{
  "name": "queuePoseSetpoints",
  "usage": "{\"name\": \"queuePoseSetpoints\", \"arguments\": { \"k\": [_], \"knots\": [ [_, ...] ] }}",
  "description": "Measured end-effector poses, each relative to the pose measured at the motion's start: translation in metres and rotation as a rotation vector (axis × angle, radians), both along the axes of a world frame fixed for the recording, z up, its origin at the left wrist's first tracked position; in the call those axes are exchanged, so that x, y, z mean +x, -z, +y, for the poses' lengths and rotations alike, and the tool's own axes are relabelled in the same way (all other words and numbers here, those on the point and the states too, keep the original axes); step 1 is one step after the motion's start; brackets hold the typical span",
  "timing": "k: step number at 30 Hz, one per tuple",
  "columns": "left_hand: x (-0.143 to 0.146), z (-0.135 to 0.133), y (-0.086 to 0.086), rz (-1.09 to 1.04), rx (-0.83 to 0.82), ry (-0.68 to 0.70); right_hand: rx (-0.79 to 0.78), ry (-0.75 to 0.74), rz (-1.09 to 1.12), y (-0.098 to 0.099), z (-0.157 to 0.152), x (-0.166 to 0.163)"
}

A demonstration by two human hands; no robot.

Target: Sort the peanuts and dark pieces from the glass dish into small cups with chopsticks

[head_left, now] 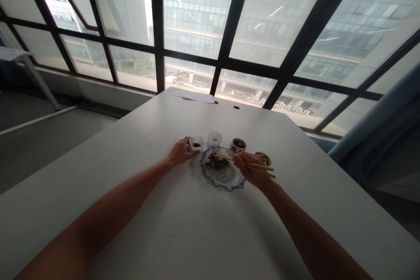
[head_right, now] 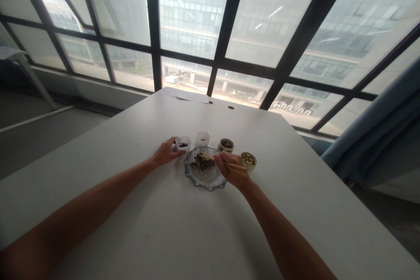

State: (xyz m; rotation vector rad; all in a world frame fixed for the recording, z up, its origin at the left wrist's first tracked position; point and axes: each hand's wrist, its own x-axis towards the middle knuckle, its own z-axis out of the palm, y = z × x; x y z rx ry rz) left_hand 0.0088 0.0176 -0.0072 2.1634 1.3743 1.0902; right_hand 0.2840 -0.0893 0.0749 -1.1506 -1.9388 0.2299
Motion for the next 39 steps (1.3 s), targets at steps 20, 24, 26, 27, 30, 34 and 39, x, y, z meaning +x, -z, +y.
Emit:
{"name": "queuePoseSetpoints", "arguments": {
  "k": [20, 24, 26, 27, 30, 34, 39],
  "knots": [
    [-0.001, 0.002, 0.006, -0.069, 0.084, 0.020, -0.331, 0.201, 0.963, 0.037, 0.015, 0.015],
    [-0.001, 0.006, 0.011, -0.039, 0.038, -0.054, -0.306, 0.203, 0.997, 0.038, 0.012, 0.018],
    [-0.003, 0.009, 0.012, -0.023, 0.006, -0.124, -0.270, 0.208, 0.987, 0.038, 0.011, 0.021],
    [-0.004, 0.011, 0.010, -0.019, -0.009, -0.155, -0.250, 0.208, 0.980, 0.038, 0.011, 0.023],
    [-0.003, 0.016, -0.003, -0.013, 0.004, -0.186, -0.183, 0.231, 0.989, 0.037, 0.011, 0.031],
    [0.026, 0.022, -0.033, 0.091, 0.152, -0.066, -0.064, 0.304, 0.984, 0.032, 0.013, 0.042],
    [0.102, 0.036, -0.058, 0.271, 0.109, 0.173, 0.112, 0.443, 0.939, 0.023, 0.014, 0.061]
  ]
}}
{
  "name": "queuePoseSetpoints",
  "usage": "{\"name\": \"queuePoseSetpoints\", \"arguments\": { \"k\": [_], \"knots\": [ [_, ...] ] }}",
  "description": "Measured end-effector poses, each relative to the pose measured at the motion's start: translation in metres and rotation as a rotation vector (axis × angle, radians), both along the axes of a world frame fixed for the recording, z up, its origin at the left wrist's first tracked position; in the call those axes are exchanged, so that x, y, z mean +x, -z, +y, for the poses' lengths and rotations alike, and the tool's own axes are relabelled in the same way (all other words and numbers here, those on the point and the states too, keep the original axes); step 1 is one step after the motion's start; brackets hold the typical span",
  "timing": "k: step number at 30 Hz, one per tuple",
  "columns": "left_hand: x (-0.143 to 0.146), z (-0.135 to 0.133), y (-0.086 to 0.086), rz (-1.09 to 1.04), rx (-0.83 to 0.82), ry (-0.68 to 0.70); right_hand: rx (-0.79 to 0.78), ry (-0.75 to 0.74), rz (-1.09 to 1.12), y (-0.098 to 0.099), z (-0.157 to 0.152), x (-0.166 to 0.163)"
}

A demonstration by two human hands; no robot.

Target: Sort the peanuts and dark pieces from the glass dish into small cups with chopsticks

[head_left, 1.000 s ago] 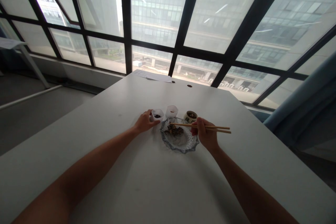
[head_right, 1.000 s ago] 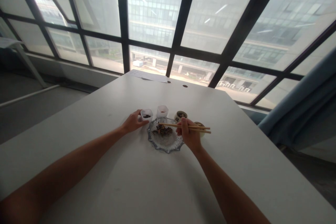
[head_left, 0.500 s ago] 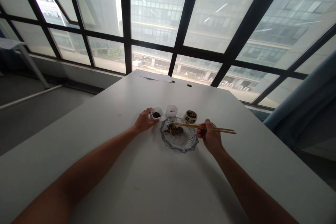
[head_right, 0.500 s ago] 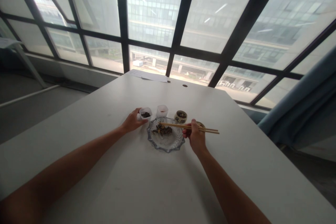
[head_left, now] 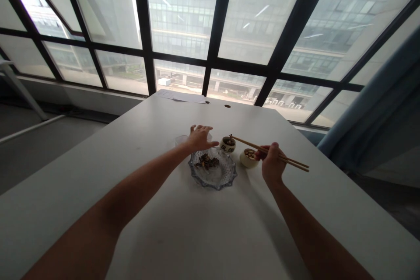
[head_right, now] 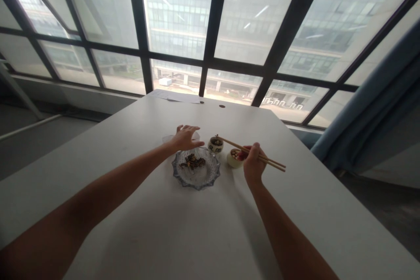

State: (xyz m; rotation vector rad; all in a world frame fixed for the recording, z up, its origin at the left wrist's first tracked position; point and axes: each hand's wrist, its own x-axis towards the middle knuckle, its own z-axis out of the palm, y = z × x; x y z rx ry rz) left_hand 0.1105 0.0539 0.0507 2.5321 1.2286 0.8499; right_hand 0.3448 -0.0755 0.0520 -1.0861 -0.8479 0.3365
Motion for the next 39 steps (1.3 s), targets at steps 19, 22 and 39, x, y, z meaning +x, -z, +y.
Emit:
{"name": "queuePoseSetpoints", "arguments": {
  "k": [19, 22, 39],
  "knots": [
    [0.080, 0.005, -0.015, 0.389, 0.012, 0.107, 0.059, 0.049, -0.288, -0.002, -0.008, 0.025],
    [0.079, 0.003, -0.017, 0.382, -0.006, 0.107, -0.051, -0.016, -0.340, -0.002, -0.007, 0.022],
    [0.053, 0.005, -0.024, 0.413, -0.113, 0.091, -0.124, -0.335, -0.404, -0.028, -0.023, -0.004]
  ]
}}
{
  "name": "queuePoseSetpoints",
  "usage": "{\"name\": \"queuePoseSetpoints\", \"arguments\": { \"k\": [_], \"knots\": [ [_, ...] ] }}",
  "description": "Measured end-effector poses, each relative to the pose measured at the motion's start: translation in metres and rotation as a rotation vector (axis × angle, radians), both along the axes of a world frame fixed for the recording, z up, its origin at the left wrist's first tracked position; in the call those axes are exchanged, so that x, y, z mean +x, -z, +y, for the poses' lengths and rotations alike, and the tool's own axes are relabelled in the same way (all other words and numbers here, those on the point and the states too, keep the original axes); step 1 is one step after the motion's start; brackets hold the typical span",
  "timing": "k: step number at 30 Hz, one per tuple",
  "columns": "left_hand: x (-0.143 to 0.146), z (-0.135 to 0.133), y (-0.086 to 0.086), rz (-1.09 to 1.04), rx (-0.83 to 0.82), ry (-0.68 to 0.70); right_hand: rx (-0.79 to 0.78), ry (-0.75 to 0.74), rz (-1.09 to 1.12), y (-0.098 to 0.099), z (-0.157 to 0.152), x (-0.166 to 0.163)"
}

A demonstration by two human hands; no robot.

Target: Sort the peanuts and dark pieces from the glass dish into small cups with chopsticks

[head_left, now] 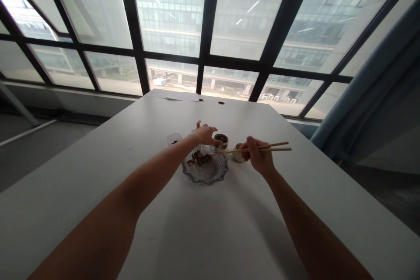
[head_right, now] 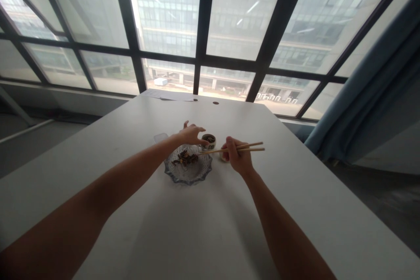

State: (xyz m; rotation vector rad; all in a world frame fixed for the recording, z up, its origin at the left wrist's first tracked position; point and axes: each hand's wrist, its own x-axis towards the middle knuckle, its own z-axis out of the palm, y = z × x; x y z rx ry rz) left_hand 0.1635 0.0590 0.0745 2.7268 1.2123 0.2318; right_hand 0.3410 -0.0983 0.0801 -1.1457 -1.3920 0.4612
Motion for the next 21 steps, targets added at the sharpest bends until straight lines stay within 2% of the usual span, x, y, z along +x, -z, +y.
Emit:
{"name": "queuePoseSetpoints", "arguments": {
  "k": [3, 7, 9, 12, 15, 17, 21],
  "knots": [
    [-0.035, -0.007, -0.002, -0.185, 0.128, 0.005, -0.076, -0.121, -0.140, 0.007, 0.001, -0.007],
    [-0.092, -0.022, 0.003, -0.407, 0.278, -0.060, -0.099, -0.163, -0.245, 0.019, 0.005, -0.015],
    [-0.117, -0.027, 0.012, -0.489, 0.318, -0.142, -0.075, -0.134, -0.216, 0.024, 0.007, -0.017],
    [-0.147, -0.030, 0.035, -0.585, 0.340, -0.234, -0.055, -0.080, -0.136, 0.028, 0.008, -0.018],
    [-0.162, -0.028, 0.061, -0.677, 0.318, -0.295, -0.058, -0.063, -0.123, 0.028, 0.006, -0.017],
    [-0.166, -0.027, 0.075, -0.727, 0.247, -0.322, -0.057, -0.045, -0.135, 0.026, 0.004, -0.018],
    [-0.164, -0.031, 0.084, -0.728, 0.057, -0.353, -0.058, 0.015, -0.179, 0.021, -0.001, -0.025]
  ]
}}
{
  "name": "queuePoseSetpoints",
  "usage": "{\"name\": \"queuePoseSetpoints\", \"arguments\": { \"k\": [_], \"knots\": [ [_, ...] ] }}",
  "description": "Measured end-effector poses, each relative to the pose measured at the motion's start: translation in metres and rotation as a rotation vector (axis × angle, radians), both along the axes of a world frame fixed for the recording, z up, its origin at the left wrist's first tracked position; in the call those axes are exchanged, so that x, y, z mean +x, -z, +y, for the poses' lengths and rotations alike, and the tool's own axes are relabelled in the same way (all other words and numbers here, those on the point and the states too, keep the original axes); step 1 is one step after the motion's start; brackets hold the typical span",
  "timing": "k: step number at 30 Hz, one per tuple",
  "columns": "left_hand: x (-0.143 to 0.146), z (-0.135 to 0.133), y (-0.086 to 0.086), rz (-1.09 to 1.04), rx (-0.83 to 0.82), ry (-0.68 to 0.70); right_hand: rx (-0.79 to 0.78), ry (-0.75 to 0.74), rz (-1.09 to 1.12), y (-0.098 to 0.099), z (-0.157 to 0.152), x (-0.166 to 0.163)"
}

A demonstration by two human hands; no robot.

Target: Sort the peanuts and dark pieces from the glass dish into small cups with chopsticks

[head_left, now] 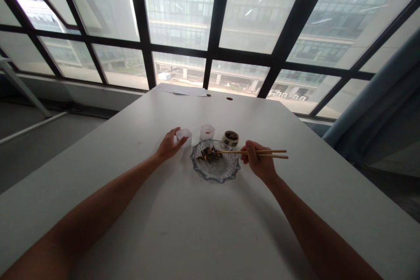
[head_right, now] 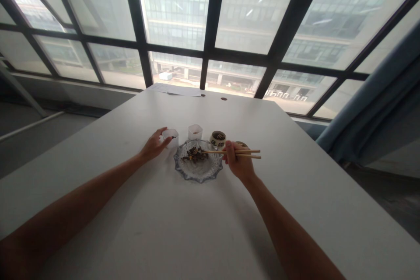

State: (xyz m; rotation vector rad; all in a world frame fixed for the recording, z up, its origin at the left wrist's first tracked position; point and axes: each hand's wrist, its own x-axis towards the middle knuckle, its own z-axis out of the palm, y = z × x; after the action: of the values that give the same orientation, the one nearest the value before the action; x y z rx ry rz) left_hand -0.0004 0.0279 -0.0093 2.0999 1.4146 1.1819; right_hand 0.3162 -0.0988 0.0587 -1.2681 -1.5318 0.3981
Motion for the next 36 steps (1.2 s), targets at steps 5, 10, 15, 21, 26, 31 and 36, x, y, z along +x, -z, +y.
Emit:
{"name": "queuePoseSetpoints", "arguments": {
  "k": [5, 10, 15, 21, 26, 31, 36],
  "knots": [
    [0.002, -0.005, -0.002, 0.023, -0.069, -0.009, -0.006, -0.003, -0.061, -0.001, -0.002, -0.005],
    [0.001, -0.004, 0.000, 0.035, -0.078, -0.020, -0.005, -0.039, -0.102, -0.001, -0.003, -0.002],
    [0.002, -0.007, -0.003, 0.038, -0.094, -0.013, -0.012, 0.005, -0.003, 0.000, -0.001, 0.003],
    [0.002, -0.008, -0.005, 0.030, -0.094, -0.008, -0.013, -0.004, -0.061, 0.001, -0.001, 0.001],
    [0.002, -0.008, -0.005, 0.022, -0.080, -0.001, -0.002, -0.048, -0.171, -0.004, -0.005, -0.003],
    [0.002, -0.008, -0.004, 0.005, -0.069, 0.007, 0.007, -0.104, -0.296, -0.010, -0.009, -0.006],
    [0.002, -0.008, -0.003, 0.000, -0.074, 0.013, -0.022, -0.084, -0.270, -0.010, -0.010, -0.012]
  ]
}}
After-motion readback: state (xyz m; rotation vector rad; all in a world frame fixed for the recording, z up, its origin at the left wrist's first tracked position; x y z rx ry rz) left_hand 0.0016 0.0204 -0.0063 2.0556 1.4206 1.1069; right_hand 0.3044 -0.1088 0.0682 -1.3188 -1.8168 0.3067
